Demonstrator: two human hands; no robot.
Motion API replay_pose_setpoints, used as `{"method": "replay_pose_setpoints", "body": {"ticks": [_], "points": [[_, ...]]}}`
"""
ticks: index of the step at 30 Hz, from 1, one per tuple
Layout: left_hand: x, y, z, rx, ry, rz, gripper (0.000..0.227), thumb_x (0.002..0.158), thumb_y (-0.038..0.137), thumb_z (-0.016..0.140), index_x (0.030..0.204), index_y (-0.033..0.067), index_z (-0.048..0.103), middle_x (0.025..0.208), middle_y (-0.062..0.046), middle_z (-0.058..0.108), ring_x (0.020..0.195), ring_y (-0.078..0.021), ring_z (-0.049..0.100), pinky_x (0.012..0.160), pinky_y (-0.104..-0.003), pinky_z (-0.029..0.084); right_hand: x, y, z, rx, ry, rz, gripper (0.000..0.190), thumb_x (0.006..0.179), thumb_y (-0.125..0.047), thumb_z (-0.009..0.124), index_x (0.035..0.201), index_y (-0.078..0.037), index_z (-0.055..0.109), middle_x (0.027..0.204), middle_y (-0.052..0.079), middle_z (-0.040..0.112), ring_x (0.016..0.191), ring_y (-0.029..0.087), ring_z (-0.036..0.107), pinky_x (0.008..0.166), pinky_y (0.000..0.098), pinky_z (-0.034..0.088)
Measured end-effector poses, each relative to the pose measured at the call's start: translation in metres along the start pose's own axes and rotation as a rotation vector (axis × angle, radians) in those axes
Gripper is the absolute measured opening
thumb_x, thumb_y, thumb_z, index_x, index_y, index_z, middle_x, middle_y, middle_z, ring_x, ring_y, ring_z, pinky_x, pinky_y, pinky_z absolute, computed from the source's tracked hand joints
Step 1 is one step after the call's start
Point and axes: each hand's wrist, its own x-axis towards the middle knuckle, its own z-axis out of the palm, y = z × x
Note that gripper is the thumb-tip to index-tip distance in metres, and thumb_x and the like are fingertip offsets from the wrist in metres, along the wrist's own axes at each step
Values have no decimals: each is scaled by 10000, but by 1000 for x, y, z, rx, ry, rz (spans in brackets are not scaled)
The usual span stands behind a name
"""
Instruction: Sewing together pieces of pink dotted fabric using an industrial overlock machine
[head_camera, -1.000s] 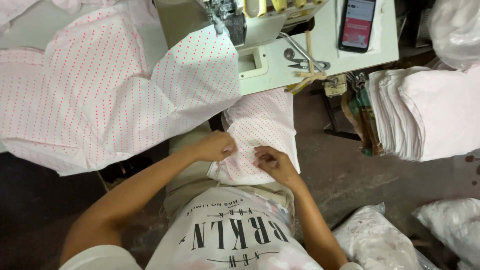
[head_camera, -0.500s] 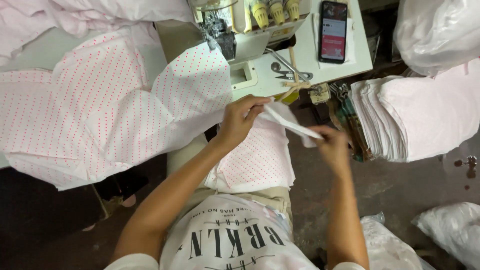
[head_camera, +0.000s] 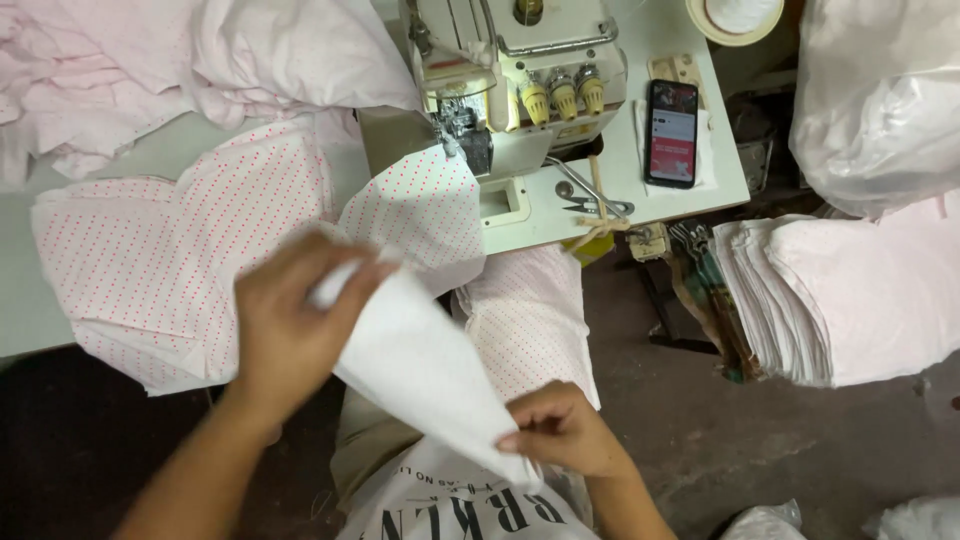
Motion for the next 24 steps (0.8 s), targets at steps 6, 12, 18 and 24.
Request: {"method": "replay_pose_setpoints", "body": {"ticks": [6,12,18,24], "points": [[97,-110,89,116,-231,64,89,892,144,820,910,87,754,885,-88,710,808,-309,657,736,-436,528,70,66,-49,-450,594,26,84,885,-71,788,937,-6,802,485,94,656,408,163,628,478,276,509],[91,-173,146,271,-188,-5,299,859,209,832,906,70,571,1044,-92,566,1016,-331,594,904,-437,465,132,86,-95,-1095,746,23,151,858,14,741,1007,38,749,1151,206,628,1134,357,597,929,430,545],[93,-164,133,238,-311,-151,246,835,182,842,882,84,621,883,-58,572,920,-333,632,869,-474,482,152,100,-121,-893,688,-72,134,873,-47,772,996,0,745,1057,135,667,1084,317,647,943,425,532],[69,-126,98,121,-320,-149,116,940,207,753,989,114,704,908,-85,704,935,-338,717,854,-469,548,136,113,-112,-837,578,-47,77,895,-53,766,972,-53,765,935,95,685,909,222,649,849,384,525]]}}
